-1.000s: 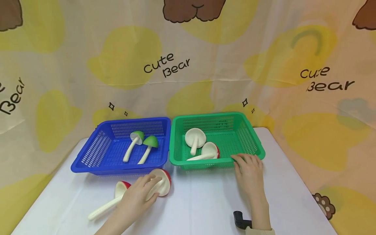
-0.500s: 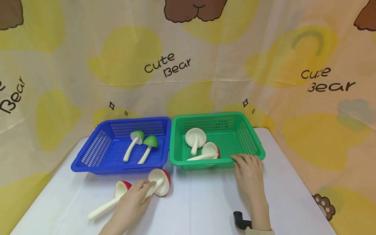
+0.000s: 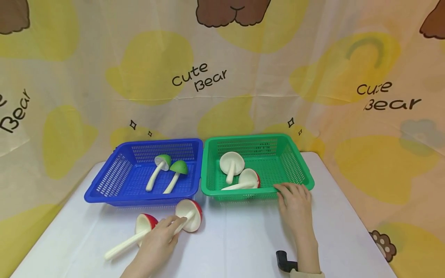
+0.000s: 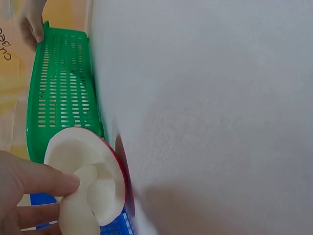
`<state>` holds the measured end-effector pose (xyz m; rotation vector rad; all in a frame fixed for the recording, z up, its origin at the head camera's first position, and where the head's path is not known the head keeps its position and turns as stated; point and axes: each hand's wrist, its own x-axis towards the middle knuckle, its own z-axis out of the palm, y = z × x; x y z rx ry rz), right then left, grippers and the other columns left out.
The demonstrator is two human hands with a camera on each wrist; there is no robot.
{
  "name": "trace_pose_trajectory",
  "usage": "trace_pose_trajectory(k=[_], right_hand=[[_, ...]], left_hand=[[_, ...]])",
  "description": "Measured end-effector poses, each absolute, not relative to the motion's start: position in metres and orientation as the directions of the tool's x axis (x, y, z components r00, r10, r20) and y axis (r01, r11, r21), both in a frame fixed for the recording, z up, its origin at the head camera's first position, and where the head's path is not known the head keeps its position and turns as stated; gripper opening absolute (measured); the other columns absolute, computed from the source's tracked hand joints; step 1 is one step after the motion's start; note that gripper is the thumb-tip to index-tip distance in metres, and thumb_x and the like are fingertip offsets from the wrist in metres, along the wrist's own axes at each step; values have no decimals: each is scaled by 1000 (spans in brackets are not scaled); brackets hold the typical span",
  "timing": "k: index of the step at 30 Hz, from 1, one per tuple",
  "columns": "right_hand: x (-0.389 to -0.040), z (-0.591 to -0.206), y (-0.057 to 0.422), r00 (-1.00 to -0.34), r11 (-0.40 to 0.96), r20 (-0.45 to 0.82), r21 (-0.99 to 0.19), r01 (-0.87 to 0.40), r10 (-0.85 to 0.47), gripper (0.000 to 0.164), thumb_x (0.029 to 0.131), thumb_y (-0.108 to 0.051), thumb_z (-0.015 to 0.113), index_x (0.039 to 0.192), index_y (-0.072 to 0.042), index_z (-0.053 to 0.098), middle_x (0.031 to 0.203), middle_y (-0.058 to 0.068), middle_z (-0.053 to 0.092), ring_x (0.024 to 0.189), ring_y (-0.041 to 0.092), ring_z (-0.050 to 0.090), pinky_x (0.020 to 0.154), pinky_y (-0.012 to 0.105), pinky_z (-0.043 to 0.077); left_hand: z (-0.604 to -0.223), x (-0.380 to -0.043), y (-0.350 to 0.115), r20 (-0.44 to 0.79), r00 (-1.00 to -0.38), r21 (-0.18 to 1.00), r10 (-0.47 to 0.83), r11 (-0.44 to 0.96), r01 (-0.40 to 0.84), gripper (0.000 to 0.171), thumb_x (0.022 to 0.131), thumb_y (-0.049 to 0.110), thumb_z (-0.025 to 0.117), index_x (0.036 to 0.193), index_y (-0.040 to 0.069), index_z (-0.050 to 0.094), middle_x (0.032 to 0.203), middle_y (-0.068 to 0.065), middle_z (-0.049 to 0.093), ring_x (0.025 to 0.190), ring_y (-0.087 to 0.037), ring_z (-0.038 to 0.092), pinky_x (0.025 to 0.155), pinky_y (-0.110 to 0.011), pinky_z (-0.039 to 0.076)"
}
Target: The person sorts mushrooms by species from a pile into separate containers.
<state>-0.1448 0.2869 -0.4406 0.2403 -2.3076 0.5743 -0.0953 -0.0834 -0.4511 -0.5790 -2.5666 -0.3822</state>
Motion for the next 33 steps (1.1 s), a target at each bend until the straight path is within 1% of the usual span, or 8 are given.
trace_pose_trajectory(k=[3, 6, 13, 16, 22, 27, 33], right_hand=[[-145, -441, 287, -713, 882, 701, -334, -332, -3, 27, 76, 5, 73, 100, -6, 72, 98, 14, 69, 100, 36, 56, 91, 60, 36], [-145, -441, 287, -713, 881, 701, -336, -334, -3, 27, 76, 6, 72, 100, -6, 72, 98, 14, 69, 100, 35, 55, 92, 60, 35], [-144, -441, 286, -716, 879, 698, -342, -333, 0, 26, 76, 5, 72, 100, -6, 72, 98, 15, 69, 100, 35, 55, 93, 61, 35], [-144, -441, 287, -714, 881, 700, -338, -331, 0, 26, 76, 5, 73, 100, -6, 72, 98, 14, 69, 100, 35, 55, 91, 60, 36], [-144, -442, 287, -711, 884, 703, -332, -330, -2, 27, 76, 5, 73, 100, -6, 72, 98, 14, 69, 99, 35, 55, 91, 60, 36], [-144, -442, 287, -711, 882, 704, -334, -332, -1, 27, 76, 6, 73, 100, -6, 72, 97, 14, 69, 100, 35, 55, 90, 60, 36], [-145, -442, 288, -709, 881, 705, -335, -333, -1, 27, 76, 6, 73, 100, -6, 72, 97, 14, 69, 100, 35, 55, 91, 60, 36]], left_hand=[[-451, -94, -82, 485, -812, 165, 326, 878, 450, 46, 66, 1, 79, 108, 17, 69, 94, 3, 65, 80, -15, 59, 59, -25, 48], [-452, -94, -81, 488, -808, 160, 330, 876, 455, 46, 65, 0, 80, 107, 17, 69, 94, 4, 65, 80, -14, 59, 60, -25, 49], [-459, -95, -81, 581, -733, 133, 354, 847, 514, 45, 62, -5, 79, 100, 16, 70, 90, 5, 63, 75, -14, 56, 60, -23, 47], [-460, -96, -81, 605, -712, 127, 358, 839, 529, 45, 61, -6, 78, 100, 16, 70, 91, 5, 63, 75, -14, 55, 59, -23, 46], [-461, -94, -78, 617, -696, 125, 367, 828, 547, 48, 62, -7, 77, 103, 17, 70, 94, 5, 62, 77, -13, 55, 60, -21, 46], [-459, -93, -74, 636, -674, 114, 377, 817, 565, 50, 61, -7, 77, 104, 18, 70, 97, 5, 62, 80, -13, 55, 64, -23, 47], [-451, -91, -68, 648, -654, 102, 391, 806, 583, 47, 64, -5, 74, 105, 18, 70, 98, 4, 64, 82, -12, 57, 68, -22, 48]])
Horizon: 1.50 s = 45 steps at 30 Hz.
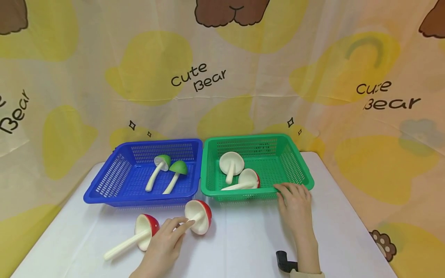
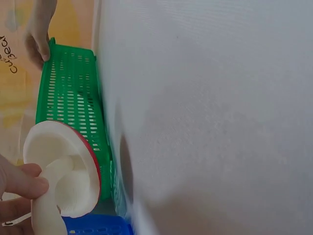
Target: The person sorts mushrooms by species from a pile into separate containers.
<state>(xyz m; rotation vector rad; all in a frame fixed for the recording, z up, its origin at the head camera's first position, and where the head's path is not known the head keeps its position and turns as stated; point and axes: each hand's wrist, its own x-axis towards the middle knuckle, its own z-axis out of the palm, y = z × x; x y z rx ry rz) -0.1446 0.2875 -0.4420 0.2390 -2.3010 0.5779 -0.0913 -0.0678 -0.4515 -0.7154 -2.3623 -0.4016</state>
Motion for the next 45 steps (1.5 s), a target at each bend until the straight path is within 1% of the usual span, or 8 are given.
trace_pose_trajectory(k=[8, 13, 17, 25, 30, 35, 42, 45], right_hand=[[-145, -440, 286, -715, 883, 699, -336, -328, 1, 28, 75, 6, 73, 100, -6, 72, 98, 14, 69, 101, 35, 55, 92, 60, 36], [-145, -440, 285, -721, 881, 693, -344, -326, 4, 28, 76, 6, 73, 101, -7, 72, 98, 14, 69, 101, 35, 55, 92, 60, 35], [-145, -441, 286, -719, 881, 694, -342, -327, 2, 29, 75, 6, 73, 101, -7, 72, 98, 14, 69, 101, 35, 55, 92, 60, 35], [-144, -442, 285, -722, 878, 692, -348, -329, 4, 29, 75, 7, 73, 101, -7, 72, 98, 14, 69, 102, 35, 55, 94, 61, 34], [-144, -442, 285, -716, 875, 699, -348, -336, 3, 29, 75, 7, 73, 101, -6, 72, 98, 14, 69, 102, 35, 55, 94, 62, 34], [-145, -443, 286, -711, 878, 703, -344, -333, 6, 29, 74, 7, 74, 100, -6, 72, 97, 14, 69, 101, 35, 55, 94, 63, 34], [-145, -443, 287, -716, 883, 698, -337, -326, 3, 28, 75, 6, 74, 100, -6, 72, 97, 13, 69, 101, 35, 55, 94, 61, 35], [-145, -442, 287, -717, 882, 697, -340, -326, 3, 28, 75, 6, 74, 100, -6, 72, 97, 13, 69, 101, 35, 55, 94, 61, 35]], left_hand=[[-446, -92, -60, 679, -620, 119, 392, 775, 621, 48, 65, -3, 75, 107, 18, 70, 99, 2, 65, 83, -10, 57, 69, -19, 47], [-440, -92, -53, 679, -631, 147, 375, 773, 617, 54, 63, -5, 78, 111, 19, 69, 102, 3, 64, 90, -11, 59, 73, -19, 49], [-435, -93, -47, 676, -639, 167, 366, 769, 617, 55, 65, -5, 78, 112, 20, 69, 104, 3, 65, 94, -11, 60, 75, -20, 51], [-424, -93, -38, 689, -624, 214, 369, 719, 661, 52, 68, -8, 75, 113, 19, 69, 106, 2, 64, 89, -9, 57, 69, -21, 51], [-417, -95, -32, 704, -608, 223, 367, 699, 679, 52, 70, -7, 74, 114, 20, 68, 107, 2, 64, 89, -9, 57, 69, -19, 50], [-408, -100, -25, 688, -626, 264, 367, 676, 688, 52, 73, -8, 73, 116, 20, 67, 108, 2, 65, 89, -9, 57, 69, -19, 51], [-394, -115, -9, 675, -637, 311, 372, 639, 703, 44, 79, -6, 69, 115, 18, 68, 108, 1, 67, 95, -13, 60, 74, -26, 53], [-387, -123, -1, 660, -654, 342, 369, 628, 699, 41, 80, -5, 69, 114, 18, 69, 108, 2, 67, 95, -14, 60, 74, -26, 52]])
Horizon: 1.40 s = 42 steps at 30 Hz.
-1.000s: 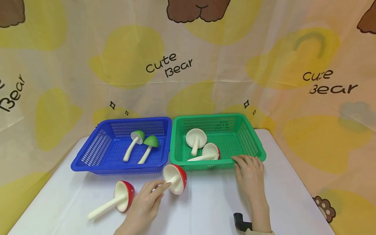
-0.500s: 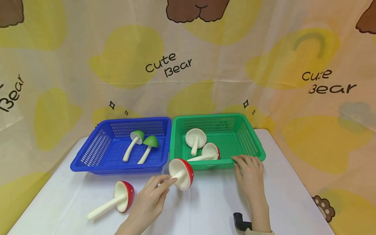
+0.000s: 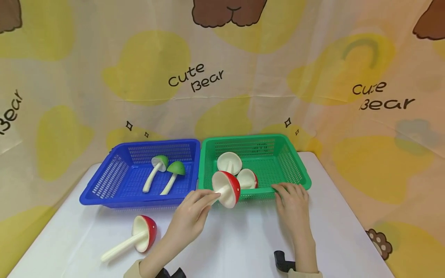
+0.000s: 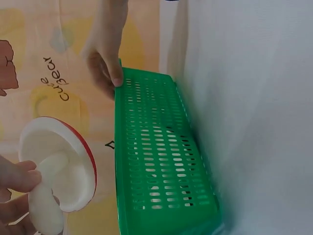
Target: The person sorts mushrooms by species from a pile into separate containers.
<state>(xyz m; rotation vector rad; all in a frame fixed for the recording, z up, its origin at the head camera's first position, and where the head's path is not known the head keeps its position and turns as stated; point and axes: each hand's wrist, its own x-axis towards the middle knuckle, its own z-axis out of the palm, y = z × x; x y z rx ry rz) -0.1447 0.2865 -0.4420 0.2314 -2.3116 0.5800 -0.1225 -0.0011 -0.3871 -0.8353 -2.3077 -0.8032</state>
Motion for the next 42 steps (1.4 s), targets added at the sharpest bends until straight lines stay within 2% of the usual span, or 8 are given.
trace_pose_trajectory(k=[6, 10, 18, 24, 28, 33, 38, 42], right_hand=[[-145, -442, 286, -718, 883, 696, -338, -326, 1, 27, 76, 6, 73, 100, -6, 72, 97, 13, 69, 101, 34, 55, 94, 60, 35], [-145, -441, 285, -726, 882, 688, -343, -324, 1, 28, 76, 6, 73, 101, -6, 72, 98, 12, 69, 102, 34, 55, 93, 59, 35], [-145, -440, 286, -732, 883, 681, -345, -317, 3, 27, 76, 5, 73, 101, -6, 72, 99, 13, 69, 102, 34, 55, 93, 59, 35], [-144, -439, 287, -729, 884, 684, -341, -320, 0, 26, 77, 4, 73, 100, -6, 72, 100, 13, 69, 102, 34, 55, 93, 59, 35], [-143, -439, 289, -724, 883, 690, -341, -324, 1, 25, 76, 5, 73, 99, -6, 72, 99, 13, 69, 102, 34, 55, 94, 60, 35], [-144, -441, 288, -718, 884, 696, -333, -328, -4, 25, 76, 4, 74, 98, -6, 72, 98, 13, 70, 101, 35, 56, 93, 61, 36], [-144, -442, 288, -713, 888, 701, -326, -326, -5, 26, 75, 4, 74, 99, -7, 72, 97, 12, 70, 100, 34, 56, 91, 59, 37], [-145, -442, 288, -711, 890, 703, -320, -325, -7, 26, 75, 4, 74, 98, -7, 72, 97, 11, 69, 100, 33, 56, 89, 57, 37]], left_hand=[[-379, -139, 16, 650, -667, 384, 364, 600, 702, 37, 81, -3, 70, 113, 16, 70, 108, 1, 68, 93, -14, 61, 70, -22, 50], [-375, -149, 28, 639, -685, 431, 350, 575, 696, 38, 82, -4, 68, 114, 15, 70, 109, -1, 68, 96, -16, 61, 73, -24, 51], [-371, -173, 54, 547, -775, 582, 315, 522, 623, 39, 84, -3, 65, 117, 16, 68, 109, -2, 66, 103, -18, 61, 83, -32, 53], [-367, -192, 74, 454, -833, 658, 317, 511, 553, 37, 88, 3, 63, 121, 19, 66, 113, 1, 65, 101, -14, 61, 81, -26, 49], [-366, -203, 89, 437, -837, 658, 329, 517, 547, 36, 89, 4, 62, 122, 18, 66, 108, -1, 65, 94, -14, 59, 75, -22, 46], [-363, -215, 108, 370, -852, 674, 369, 524, 520, 37, 90, 5, 61, 124, 18, 65, 113, -3, 65, 97, -15, 62, 73, -19, 46], [-359, -228, 128, 294, -857, 643, 423, 576, 505, 36, 91, 7, 60, 125, 21, 64, 115, -2, 65, 89, -12, 60, 64, -18, 42], [-356, -236, 143, 242, -857, 625, 455, 602, 496, 37, 91, 6, 58, 125, 20, 64, 116, -4, 65, 89, -13, 60, 60, -18, 40]])
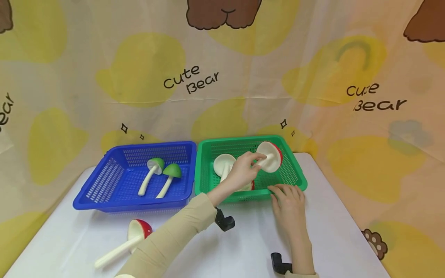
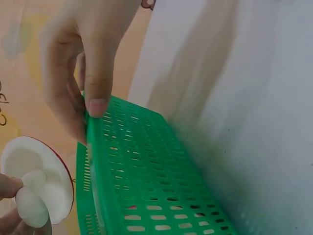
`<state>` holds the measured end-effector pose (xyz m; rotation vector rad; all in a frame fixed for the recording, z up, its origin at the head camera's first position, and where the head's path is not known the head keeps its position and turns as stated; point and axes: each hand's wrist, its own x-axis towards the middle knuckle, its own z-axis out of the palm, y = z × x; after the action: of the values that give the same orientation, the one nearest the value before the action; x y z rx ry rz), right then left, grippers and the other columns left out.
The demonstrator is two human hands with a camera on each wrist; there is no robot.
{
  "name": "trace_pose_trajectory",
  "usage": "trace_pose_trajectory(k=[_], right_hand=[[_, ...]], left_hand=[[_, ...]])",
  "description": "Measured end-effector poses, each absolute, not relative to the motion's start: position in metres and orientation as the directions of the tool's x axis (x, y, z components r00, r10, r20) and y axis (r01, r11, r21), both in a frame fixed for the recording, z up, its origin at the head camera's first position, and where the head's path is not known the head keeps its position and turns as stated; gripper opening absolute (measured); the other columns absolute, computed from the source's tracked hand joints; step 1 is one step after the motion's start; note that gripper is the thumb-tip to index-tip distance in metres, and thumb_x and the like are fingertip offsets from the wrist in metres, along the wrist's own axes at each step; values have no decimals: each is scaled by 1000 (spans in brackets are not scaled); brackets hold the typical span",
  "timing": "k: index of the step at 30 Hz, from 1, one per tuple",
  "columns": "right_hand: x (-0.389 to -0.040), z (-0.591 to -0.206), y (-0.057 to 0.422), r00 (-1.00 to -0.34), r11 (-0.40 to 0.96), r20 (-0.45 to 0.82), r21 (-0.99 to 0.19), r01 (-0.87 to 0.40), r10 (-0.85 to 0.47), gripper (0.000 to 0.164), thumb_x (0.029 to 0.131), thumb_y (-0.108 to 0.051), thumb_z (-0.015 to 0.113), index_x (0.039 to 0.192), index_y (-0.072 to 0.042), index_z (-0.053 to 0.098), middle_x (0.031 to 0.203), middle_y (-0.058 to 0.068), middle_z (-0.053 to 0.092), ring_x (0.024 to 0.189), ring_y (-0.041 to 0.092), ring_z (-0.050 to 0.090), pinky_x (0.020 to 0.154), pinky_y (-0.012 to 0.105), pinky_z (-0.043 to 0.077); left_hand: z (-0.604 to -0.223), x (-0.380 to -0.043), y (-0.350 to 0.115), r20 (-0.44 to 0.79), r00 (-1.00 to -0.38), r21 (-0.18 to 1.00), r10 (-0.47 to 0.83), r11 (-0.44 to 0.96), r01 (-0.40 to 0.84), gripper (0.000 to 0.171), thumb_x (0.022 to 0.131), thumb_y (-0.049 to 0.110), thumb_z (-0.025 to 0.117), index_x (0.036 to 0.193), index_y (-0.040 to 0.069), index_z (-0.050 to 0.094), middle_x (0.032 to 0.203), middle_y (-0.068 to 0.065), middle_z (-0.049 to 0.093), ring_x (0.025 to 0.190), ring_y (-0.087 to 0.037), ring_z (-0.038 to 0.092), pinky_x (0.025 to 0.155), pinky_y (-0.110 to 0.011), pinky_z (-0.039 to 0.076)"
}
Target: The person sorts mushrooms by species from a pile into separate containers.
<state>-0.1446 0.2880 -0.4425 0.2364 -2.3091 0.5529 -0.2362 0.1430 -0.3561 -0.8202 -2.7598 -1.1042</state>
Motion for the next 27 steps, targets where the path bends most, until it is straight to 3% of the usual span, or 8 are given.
trace_pose_trajectory(k=[10, 17, 27], right_hand=[[-145, -444, 289, -707, 893, 707, -311, -326, -12, 26, 75, 4, 75, 98, -7, 72, 96, 11, 69, 99, 33, 56, 90, 57, 38], [-145, -443, 288, -707, 892, 707, -313, -327, -11, 27, 74, 4, 75, 98, -7, 72, 96, 12, 69, 99, 33, 56, 92, 57, 37], [-144, -441, 289, -717, 893, 697, -323, -313, 0, 27, 75, 4, 75, 99, -7, 72, 96, 11, 69, 99, 33, 55, 93, 57, 36]], left_hand=[[-368, -259, 171, 29, -888, 729, 458, 599, 332, 40, 90, -1, 53, 126, 14, 63, 116, -11, 69, 57, -11, 58, 46, -18, 39], [-382, -270, 176, -47, -901, 731, 431, 630, 263, 38, 90, 1, 55, 126, 13, 62, 113, -10, 70, 80, -18, 68, 53, -18, 43], [-396, -273, 185, -89, -862, 659, 500, 678, 325, 39, 91, 3, 56, 128, 14, 60, 116, -9, 68, 78, -16, 66, 52, -18, 40]])
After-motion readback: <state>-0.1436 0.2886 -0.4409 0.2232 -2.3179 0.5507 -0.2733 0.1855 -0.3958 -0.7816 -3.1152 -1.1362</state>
